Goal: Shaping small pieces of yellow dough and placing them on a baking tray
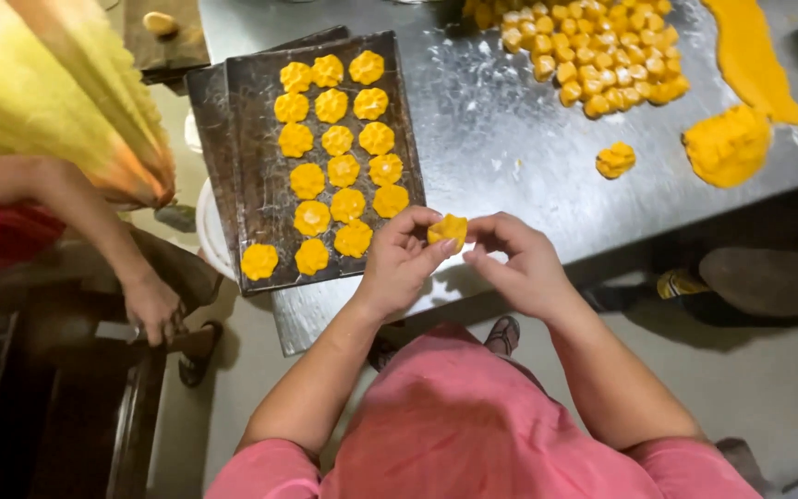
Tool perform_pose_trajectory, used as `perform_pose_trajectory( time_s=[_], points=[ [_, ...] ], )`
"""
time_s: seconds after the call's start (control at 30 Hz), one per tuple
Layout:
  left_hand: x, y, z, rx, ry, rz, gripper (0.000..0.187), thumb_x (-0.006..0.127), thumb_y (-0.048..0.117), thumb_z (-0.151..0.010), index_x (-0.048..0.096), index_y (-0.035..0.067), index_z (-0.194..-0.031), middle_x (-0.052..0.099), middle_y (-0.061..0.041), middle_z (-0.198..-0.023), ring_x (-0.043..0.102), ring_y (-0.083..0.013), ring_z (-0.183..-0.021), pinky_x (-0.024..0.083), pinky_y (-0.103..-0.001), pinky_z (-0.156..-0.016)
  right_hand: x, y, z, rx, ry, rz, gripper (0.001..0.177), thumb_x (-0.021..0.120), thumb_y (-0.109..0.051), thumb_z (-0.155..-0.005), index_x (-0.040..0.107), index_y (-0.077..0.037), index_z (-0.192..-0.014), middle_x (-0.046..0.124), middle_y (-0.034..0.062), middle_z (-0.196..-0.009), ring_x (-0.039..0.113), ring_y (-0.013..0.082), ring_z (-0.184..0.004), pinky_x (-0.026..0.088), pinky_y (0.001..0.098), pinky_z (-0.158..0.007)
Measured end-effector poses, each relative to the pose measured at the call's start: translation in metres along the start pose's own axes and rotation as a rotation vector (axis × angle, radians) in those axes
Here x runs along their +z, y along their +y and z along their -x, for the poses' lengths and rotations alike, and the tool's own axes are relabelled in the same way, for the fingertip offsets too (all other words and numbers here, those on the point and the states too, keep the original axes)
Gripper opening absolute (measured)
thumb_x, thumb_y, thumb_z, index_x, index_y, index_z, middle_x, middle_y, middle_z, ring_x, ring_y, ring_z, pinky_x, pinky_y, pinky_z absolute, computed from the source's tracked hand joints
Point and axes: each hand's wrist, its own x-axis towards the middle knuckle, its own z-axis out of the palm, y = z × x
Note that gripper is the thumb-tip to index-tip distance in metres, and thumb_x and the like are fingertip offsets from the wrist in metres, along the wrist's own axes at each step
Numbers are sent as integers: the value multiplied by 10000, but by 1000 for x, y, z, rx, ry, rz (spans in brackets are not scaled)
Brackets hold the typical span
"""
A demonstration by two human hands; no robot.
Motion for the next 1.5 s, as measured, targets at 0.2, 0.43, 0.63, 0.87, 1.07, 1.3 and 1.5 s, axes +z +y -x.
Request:
perform_pose_trajectory(
  time_s=[0.2,0.43,0.63,0.87,1.07,1.3,1.5],
  points=[
    [17,13,2,-106,-75,-1,361,800,-8,-877,631,-57,-1192,650,-95,-1014,652,-121,-963,595,-268,-855,-12,15,7,-26,-5,-6,72,722,-7,-900,732,15,-968,638,109,-851,638,162,-788,582,348,-745],
    [42,10,-6,-85,75,-110,339,823,0,-854,657,-71,-1140,673,-122,-970,659,-138,-882,586,-276,-817,-41,-3,10,-56,-103,77,281,777,-75,-854,737,-15,-1126,709,101,-884,674,172,-787,594,349,-731],
    [67,-8,0,-126,94,-119,318,829,-80,-802,671,-80,-1078,696,-151,-931,726,-179,-843,624,-309,-801,-70,1,1,-104,-143,2,74,747,-71,-885,769,-36,-947,659,69,-774,646,145,-679,575,310,-662],
    [100,-15,-4,-40,268,-173,287,805,-79,-829,659,-80,-1076,680,-142,-1008,703,-183,-913,618,-312,-842,-100,8,3,-53,-257,-41,240,718,-66,-898,728,10,-1126,689,128,-872,689,204,-766,606,378,-738],
    [101,-35,6,-158,338,-306,350,850,20,-819,684,-58,-1118,677,-141,-993,690,-203,-906,609,-331,-812,-108,35,-9,12,-371,-66,136,731,-81,-880,737,-28,-1005,643,89,-787,621,169,-747,549,364,-701],
    [92,-26,4,-34,451,-118,422,850,-12,-820,646,-40,-1189,672,-104,-1004,710,-136,-901,628,-264,-815,-92,26,-17,103,-367,-150,260,699,-71,-929,680,17,-1173,702,123,-945,660,185,-850,569,375,-829],
    [52,-34,9,-19,326,-104,347,825,-42,-837,650,-55,-1136,654,-134,-1054,685,-158,-966,602,-283,-855,-57,45,-38,70,-365,-102,77,740,-40,-886,708,-26,-955,634,62,-767,603,139,-717,539,309,-721]
  ],
)
